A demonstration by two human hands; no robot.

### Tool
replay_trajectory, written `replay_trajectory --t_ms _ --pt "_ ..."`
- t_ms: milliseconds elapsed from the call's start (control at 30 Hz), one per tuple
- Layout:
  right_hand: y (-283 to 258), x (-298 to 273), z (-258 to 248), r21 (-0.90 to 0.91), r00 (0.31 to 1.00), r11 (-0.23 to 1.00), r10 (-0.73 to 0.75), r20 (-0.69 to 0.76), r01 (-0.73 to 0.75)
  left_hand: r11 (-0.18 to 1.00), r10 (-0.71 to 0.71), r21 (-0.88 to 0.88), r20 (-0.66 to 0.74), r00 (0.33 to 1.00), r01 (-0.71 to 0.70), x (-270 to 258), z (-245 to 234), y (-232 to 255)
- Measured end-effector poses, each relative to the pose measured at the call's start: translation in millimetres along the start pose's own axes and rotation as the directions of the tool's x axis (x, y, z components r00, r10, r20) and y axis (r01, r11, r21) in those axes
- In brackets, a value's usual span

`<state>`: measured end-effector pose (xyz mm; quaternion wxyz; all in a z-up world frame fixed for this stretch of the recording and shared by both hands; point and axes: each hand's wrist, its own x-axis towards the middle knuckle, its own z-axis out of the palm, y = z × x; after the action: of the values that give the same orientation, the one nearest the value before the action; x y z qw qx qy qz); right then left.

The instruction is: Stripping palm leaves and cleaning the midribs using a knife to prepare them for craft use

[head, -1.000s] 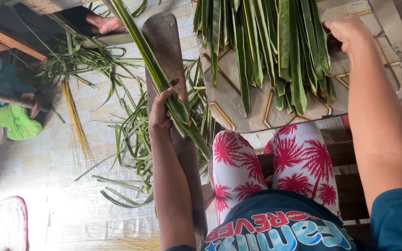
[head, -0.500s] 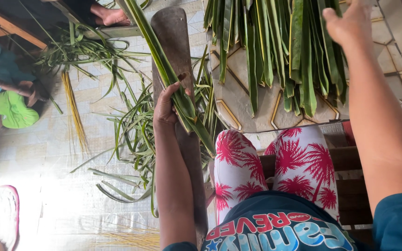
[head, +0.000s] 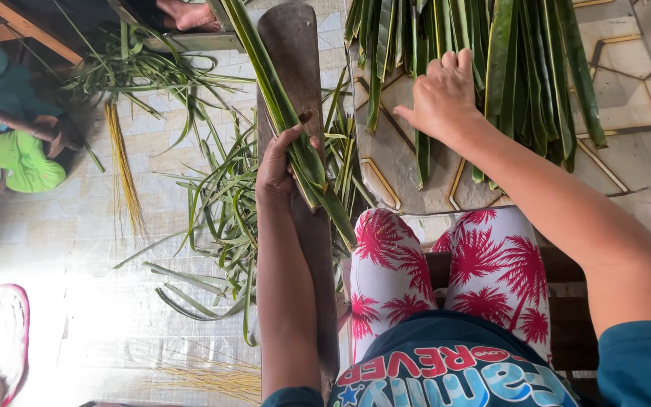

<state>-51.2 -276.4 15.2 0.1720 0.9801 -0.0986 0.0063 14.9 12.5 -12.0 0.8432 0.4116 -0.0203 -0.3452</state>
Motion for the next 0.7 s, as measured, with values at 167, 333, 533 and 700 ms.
replay_trajectory --t_ms 167,333,533,700 --pt "9.5 -3.1 -11.0 0.383 0.992 0.918 0.061 0.112 -0.100 0.999 0.027 0.032 0.009 1.000 -0.027 1.3 -1.2 0.3" --pt "48.8 -25.4 -91.9 0.792 0.892 0.412 0.162 0.423 -0.450 1.000 0.005 -0.028 0.024 1.000 -0.004 0.7 -2.8 1.0" --pt "130.4 -37.6 -67.8 0.972 0.955 -0.007 0.181 0.234 -0.236 0.999 -0.006 -0.039 0.012 1.000 0.006 3.0 -4.8 0.0" --pt "178.1 -40.0 -0.5 0.899 0.875 0.328 0.289 -0.388 0.291 1.000 0.012 -0.024 0.020 1.000 -0.012 -0.1 -1.6 1.0"
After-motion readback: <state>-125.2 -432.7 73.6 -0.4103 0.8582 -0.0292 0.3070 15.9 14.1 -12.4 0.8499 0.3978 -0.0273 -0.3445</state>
